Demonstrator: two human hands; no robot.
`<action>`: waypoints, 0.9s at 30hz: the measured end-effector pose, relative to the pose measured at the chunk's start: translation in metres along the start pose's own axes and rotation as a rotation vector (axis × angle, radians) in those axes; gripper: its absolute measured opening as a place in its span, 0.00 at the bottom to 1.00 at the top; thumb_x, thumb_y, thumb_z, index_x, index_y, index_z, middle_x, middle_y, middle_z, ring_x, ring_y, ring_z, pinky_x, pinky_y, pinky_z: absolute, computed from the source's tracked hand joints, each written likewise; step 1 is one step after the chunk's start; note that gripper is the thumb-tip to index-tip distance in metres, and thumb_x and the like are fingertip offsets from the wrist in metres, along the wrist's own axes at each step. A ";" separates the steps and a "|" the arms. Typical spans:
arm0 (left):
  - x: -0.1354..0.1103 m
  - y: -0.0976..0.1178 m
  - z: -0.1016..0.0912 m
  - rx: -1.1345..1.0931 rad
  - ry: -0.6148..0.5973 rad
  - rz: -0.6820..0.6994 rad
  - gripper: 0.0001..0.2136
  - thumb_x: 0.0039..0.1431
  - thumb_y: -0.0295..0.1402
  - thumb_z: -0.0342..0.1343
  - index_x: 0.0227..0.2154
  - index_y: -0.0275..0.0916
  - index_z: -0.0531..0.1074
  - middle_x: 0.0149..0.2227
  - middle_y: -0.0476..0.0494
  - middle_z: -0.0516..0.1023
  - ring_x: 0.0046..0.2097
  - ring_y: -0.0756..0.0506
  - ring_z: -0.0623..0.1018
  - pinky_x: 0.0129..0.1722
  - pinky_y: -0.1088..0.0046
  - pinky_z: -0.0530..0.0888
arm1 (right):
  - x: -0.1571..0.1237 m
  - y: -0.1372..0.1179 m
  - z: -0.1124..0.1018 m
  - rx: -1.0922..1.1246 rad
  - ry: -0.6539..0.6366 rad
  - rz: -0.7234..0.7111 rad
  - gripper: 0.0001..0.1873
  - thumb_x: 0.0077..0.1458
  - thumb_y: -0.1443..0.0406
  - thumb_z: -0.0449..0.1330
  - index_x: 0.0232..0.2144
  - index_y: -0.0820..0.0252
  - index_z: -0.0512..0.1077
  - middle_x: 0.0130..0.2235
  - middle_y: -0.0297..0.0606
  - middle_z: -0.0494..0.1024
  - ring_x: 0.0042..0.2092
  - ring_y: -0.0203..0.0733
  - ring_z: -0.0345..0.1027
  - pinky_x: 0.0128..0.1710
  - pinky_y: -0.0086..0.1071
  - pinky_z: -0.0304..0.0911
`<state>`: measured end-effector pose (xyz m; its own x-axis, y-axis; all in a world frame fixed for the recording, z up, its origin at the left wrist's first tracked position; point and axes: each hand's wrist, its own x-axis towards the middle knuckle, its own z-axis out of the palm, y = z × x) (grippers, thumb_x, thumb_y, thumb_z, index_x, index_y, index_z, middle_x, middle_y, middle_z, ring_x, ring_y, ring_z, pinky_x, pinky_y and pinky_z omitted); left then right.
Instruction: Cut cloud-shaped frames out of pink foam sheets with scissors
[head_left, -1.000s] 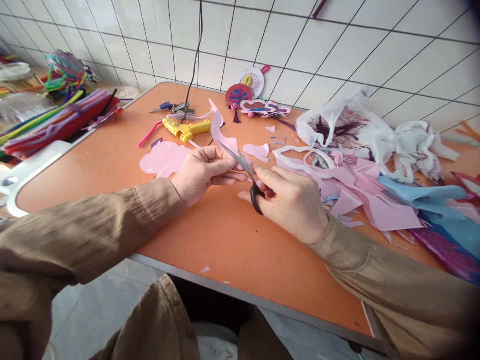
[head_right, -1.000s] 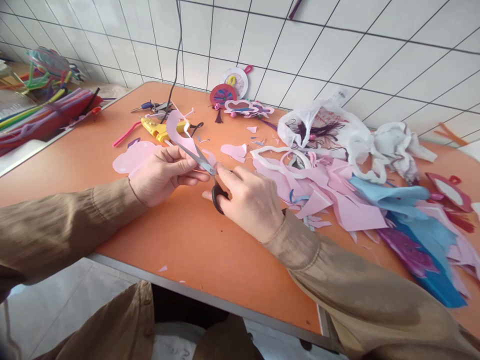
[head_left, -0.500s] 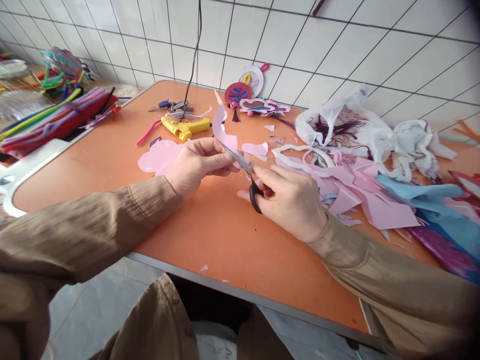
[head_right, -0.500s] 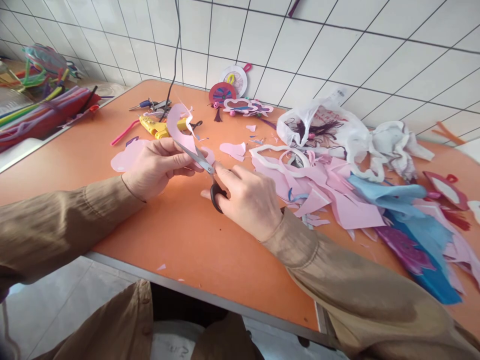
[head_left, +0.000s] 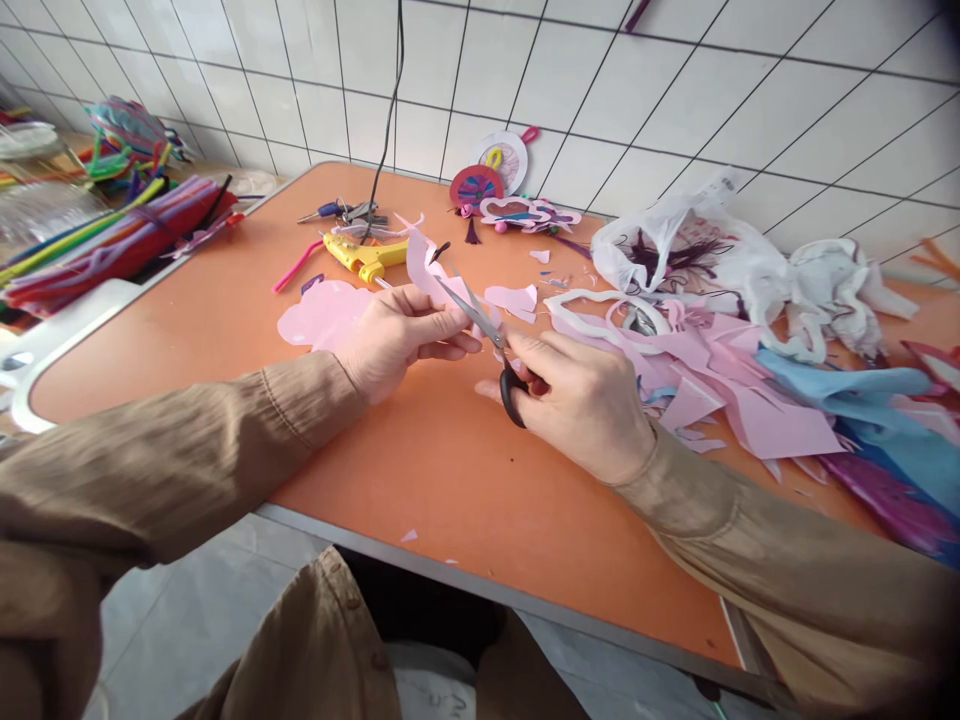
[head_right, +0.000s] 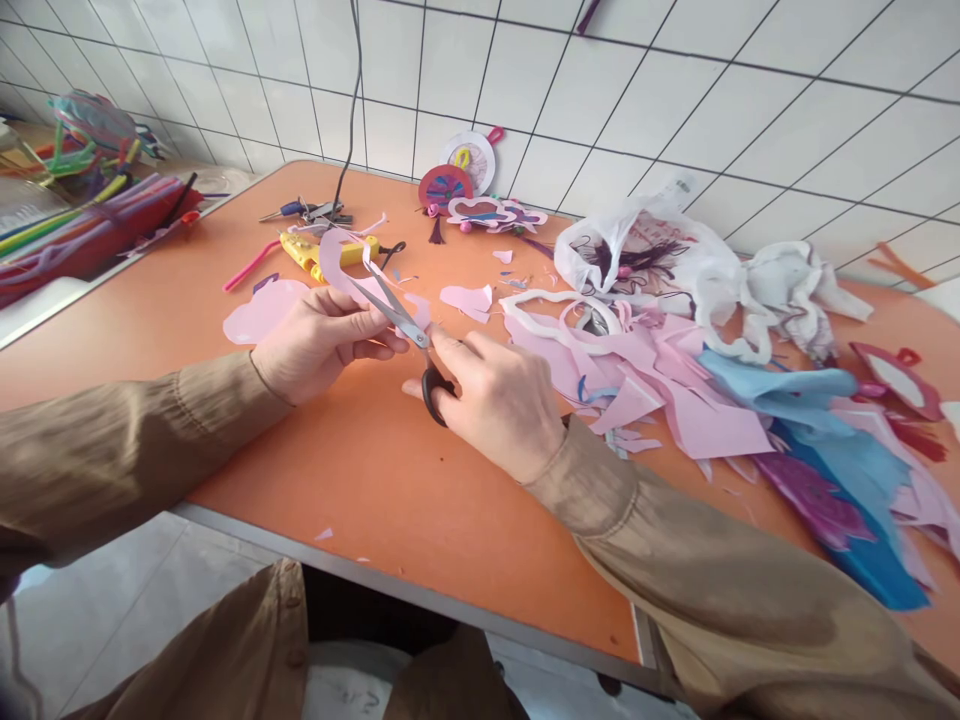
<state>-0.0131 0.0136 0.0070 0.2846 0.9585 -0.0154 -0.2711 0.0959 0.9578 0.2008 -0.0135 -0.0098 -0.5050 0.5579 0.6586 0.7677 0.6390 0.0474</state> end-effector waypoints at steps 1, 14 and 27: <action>0.000 0.000 0.000 -0.010 -0.008 -0.004 0.08 0.49 0.33 0.74 0.26 0.35 0.82 0.28 0.44 0.84 0.32 0.47 0.83 0.39 0.71 0.81 | 0.000 0.000 0.000 -0.003 0.007 -0.001 0.16 0.65 0.57 0.64 0.45 0.65 0.81 0.25 0.32 0.74 0.25 0.37 0.64 0.26 0.33 0.55; 0.000 -0.001 0.001 -0.135 -0.046 -0.088 0.09 0.51 0.33 0.74 0.25 0.33 0.81 0.28 0.44 0.82 0.32 0.49 0.82 0.34 0.75 0.78 | -0.002 0.001 0.000 0.005 -0.038 0.003 0.22 0.62 0.56 0.68 0.52 0.67 0.81 0.25 0.32 0.73 0.25 0.37 0.63 0.26 0.33 0.54; 0.002 0.004 -0.001 -0.029 -0.001 0.053 0.08 0.46 0.33 0.75 0.26 0.36 0.82 0.31 0.44 0.84 0.34 0.48 0.81 0.35 0.74 0.78 | -0.003 0.001 0.002 -0.019 -0.022 0.020 0.22 0.62 0.57 0.68 0.54 0.65 0.81 0.24 0.31 0.74 0.25 0.36 0.63 0.27 0.32 0.56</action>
<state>-0.0143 0.0157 0.0109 0.2698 0.9622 0.0356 -0.3124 0.0525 0.9485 0.2021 -0.0136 -0.0129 -0.4981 0.5816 0.6431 0.7846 0.6180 0.0488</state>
